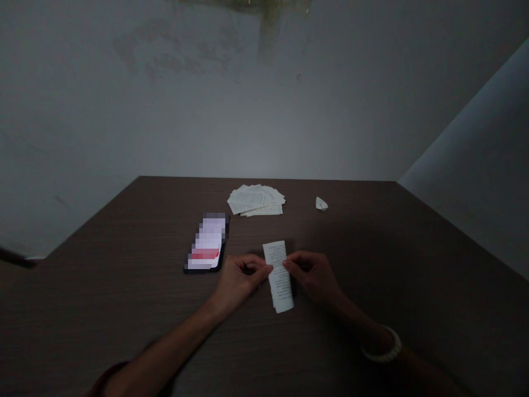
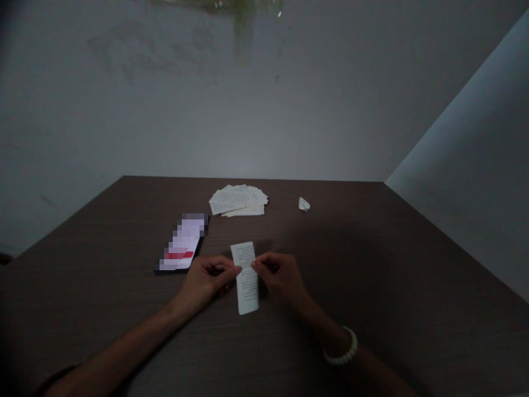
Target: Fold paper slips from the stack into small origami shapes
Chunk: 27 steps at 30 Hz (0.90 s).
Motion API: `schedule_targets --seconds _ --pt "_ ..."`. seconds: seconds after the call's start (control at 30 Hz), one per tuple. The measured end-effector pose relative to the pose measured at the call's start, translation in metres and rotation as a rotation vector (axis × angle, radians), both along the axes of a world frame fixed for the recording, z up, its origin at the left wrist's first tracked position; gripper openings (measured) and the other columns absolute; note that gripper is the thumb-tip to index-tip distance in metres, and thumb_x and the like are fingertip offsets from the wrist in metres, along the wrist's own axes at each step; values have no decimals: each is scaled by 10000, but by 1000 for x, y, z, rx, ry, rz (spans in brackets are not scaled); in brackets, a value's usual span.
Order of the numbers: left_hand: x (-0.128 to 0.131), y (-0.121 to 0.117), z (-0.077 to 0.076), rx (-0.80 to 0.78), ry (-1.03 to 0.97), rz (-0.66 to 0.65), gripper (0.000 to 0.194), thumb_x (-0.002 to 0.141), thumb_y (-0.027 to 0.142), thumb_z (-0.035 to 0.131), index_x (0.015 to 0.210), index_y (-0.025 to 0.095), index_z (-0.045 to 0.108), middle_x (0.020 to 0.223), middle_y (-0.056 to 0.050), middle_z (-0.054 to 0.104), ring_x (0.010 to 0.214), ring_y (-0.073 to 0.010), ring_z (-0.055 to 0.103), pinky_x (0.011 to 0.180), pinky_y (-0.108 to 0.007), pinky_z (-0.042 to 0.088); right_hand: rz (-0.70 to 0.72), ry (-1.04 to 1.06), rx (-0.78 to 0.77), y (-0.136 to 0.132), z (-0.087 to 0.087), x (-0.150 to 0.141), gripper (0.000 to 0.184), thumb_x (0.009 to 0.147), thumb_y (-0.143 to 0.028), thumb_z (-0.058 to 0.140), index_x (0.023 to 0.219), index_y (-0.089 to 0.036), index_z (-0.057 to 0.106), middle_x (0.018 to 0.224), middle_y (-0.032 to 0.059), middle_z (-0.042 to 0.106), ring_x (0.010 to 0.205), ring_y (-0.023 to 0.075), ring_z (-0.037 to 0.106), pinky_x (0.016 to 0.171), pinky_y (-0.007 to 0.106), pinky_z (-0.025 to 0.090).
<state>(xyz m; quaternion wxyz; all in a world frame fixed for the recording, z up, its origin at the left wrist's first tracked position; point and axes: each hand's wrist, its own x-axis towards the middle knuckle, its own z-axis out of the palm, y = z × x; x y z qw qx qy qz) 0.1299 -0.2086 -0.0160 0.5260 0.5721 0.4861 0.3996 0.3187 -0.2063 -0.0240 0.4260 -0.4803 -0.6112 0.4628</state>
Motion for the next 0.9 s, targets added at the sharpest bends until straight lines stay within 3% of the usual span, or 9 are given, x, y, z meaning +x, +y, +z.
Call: schedule_targets --seconds 0.27,0.6,0.9 --pt "0 -1 1 5 -46 71 228 734 346 711 672 127 687 491 12 564 422 -74 421 406 -178 300 54 -75 8 3 2 4 151 792 -300 673 752 -165 728 719 35 728 646 158 660 582 236 489" --pt "1 -3 0 -39 25 -61 268 761 379 689 700 118 703 548 -9 594 435 -72 450 406 -175 318 -55 -64 13 1 4 2 192 777 -347 693 722 -164 712 655 30 702 576 147 628 530 233 469" --pt "-1 -1 0 -56 -23 -40 285 769 403 666 718 123 686 527 8 573 406 -67 431 377 -168 305 97 12 -39 3 7 6 207 817 -354 657 814 -166 745 786 50 749 717 185 691 644 265 519"
